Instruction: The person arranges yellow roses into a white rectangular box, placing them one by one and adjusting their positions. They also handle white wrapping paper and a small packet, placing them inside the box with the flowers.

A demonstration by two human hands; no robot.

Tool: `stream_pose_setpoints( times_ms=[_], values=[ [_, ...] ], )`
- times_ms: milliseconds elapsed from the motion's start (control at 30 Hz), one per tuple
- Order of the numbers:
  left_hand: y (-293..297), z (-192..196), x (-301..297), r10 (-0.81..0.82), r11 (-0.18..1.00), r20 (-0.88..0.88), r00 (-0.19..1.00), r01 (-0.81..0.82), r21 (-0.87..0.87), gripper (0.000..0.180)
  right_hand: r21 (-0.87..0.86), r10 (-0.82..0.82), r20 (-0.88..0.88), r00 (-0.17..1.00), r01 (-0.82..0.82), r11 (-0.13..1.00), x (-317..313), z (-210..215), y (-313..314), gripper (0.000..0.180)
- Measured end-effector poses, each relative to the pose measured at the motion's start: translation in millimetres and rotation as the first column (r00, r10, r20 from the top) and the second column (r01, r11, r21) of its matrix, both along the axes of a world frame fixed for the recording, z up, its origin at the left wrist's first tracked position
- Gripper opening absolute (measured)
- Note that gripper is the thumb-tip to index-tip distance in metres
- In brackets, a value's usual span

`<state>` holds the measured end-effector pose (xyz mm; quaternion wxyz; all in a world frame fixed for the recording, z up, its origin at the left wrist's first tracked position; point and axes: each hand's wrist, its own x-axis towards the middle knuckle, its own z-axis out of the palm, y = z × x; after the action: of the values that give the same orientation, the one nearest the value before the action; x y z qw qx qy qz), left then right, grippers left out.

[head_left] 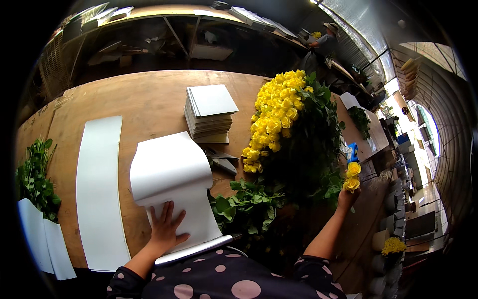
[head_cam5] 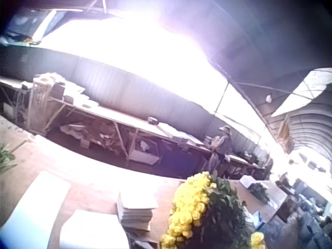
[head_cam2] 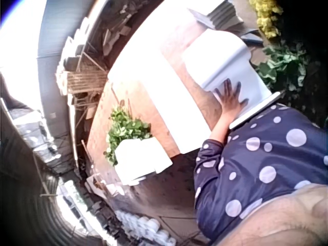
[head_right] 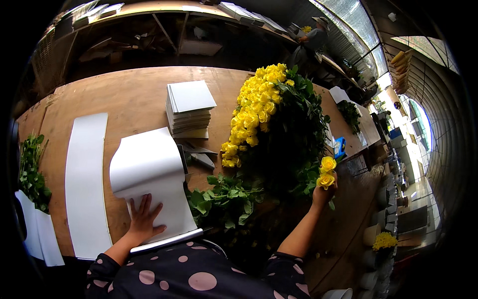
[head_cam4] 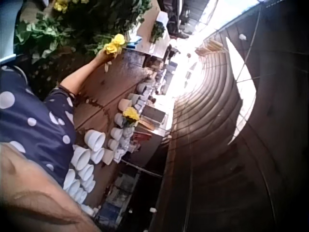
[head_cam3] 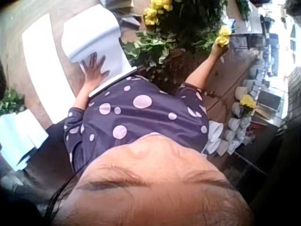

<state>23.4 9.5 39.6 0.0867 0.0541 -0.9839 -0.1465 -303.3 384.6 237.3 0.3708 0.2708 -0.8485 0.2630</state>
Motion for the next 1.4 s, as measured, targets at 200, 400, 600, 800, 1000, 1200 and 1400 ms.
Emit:
stream_pose_setpoints(
  times_ms=[200,400,600,800,1000,1200,1400],
  values=[
    [0.9,2.0,-1.9,-0.023,1.000,-0.020,1.000,0.023,-0.020,0.070,-0.047,-0.316,-0.081,0.945,0.313,0.948,-56.6,-71.5,51.2,0.027],
    [1.8,-4.8,-2.6,-0.007,0.999,-0.012,1.000,0.006,-0.037,0.070,-0.519,-0.306,-0.248,0.919,0.141,0.843,2.0,25.8,47.0,0.022],
    [2.7,-1.8,-5.4,-0.034,0.999,-0.008,0.999,0.034,-0.010,0.071,-0.308,-0.260,-0.072,0.963,0.226,0.924,106.6,91.9,-33.1,0.023],
    [-1.7,-2.5,0.8,0.009,1.000,0.028,1.000,-0.009,0.023,0.071,0.218,0.330,0.664,0.671,-0.596,0.773,180.8,6.4,-212.1,0.031],
    [-5.1,-20.6,0.1,0.046,0.994,0.106,0.993,-0.057,0.096,0.080,0.149,0.429,0.846,0.316,-0.913,0.380,214.7,-150.1,-285.5,0.020],
    [-4.2,-21.7,6.1,0.054,0.990,0.068,0.996,-0.062,0.126,0.074,0.244,0.354,0.845,0.400,-0.879,0.409,218.7,-128.7,-281.7,0.020],
    [-2.6,-13.9,8.5,0.113,0.966,-0.051,0.992,-0.098,0.239,0.069,0.515,0.282,0.772,0.569,-0.821,0.247,222.9,-131.7,-280.8,0.018]
  ],
)
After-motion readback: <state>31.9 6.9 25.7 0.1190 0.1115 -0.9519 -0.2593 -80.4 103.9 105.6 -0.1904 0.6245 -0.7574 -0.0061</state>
